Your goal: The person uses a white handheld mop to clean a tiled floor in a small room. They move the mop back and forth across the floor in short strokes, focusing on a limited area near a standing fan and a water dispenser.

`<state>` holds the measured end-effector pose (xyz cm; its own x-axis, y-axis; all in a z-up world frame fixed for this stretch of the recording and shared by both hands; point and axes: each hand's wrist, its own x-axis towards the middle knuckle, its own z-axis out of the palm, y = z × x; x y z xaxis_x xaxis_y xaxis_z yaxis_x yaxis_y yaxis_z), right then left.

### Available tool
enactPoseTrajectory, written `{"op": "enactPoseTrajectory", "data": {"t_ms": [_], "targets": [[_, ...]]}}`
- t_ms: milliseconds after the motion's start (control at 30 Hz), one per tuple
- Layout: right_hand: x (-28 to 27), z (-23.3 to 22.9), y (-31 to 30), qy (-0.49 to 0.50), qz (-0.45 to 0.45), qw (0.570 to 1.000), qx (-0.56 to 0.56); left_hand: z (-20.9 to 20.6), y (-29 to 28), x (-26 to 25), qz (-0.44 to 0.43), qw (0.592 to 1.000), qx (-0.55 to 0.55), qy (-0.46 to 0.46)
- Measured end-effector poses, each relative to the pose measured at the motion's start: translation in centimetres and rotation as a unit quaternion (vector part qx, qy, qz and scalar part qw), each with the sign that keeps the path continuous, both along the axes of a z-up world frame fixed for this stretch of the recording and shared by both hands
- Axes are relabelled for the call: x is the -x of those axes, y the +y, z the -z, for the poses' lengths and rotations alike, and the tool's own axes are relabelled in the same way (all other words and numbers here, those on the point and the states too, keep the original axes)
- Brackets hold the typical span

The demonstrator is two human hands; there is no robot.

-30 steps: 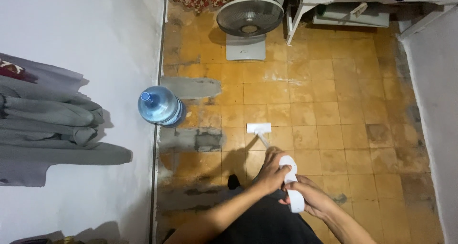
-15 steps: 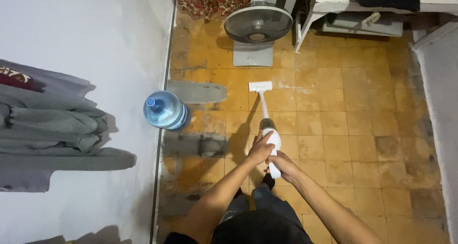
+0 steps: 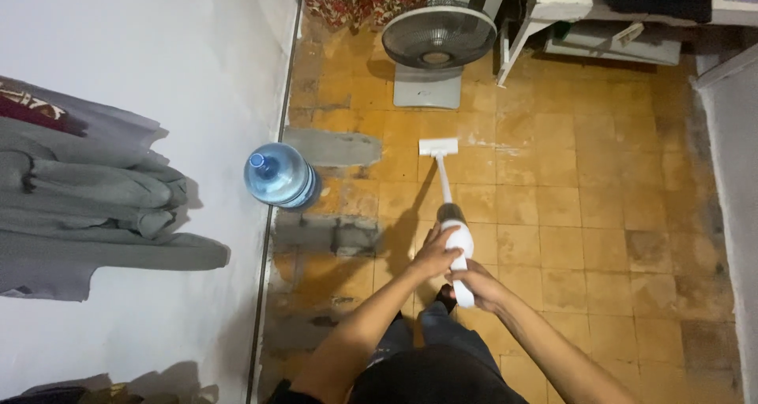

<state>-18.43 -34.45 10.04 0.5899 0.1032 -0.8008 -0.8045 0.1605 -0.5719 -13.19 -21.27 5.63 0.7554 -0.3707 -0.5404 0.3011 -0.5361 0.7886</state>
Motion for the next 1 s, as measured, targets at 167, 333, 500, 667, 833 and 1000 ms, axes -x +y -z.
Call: {"op": "enactPoseTrajectory", "data": {"t_ms": [167,333,500,667,833,1000], "targets": [[4.3,-3.6,-2.1,0.054,0.018,0.996,-0.063,-6.8,0.7,4.2,0.015,0.999,0.039,0.021],[8.8,-6.7,-3.5,0.094,0.079,0.981,-0.148,-7.5,-0.5,9.2,0.022,0.998,0.062,0.006],[10.7,-10.7,-3.2,0.105,0.099,0.979,-0.146,-7.1,-1.1,12.5,-0.049,0.975,0.178,-0.120],[11.6,-11.5,-3.0,0.086,0.123,0.980,-0.133,-9.3,-1.2,12.9,-0.053,0.990,0.124,-0.031],[11.4,-12.0,-2.4,0.079,0.124,0.982,-0.122,-9.6,-1.2,12.2,-0.043,0.992,0.115,-0.012],[10.0,-10.3,-1.7,0.077,0.108,0.988,-0.084,-5.8,-1.5,11.2,-0.055,0.984,0.142,-0.090]]}}
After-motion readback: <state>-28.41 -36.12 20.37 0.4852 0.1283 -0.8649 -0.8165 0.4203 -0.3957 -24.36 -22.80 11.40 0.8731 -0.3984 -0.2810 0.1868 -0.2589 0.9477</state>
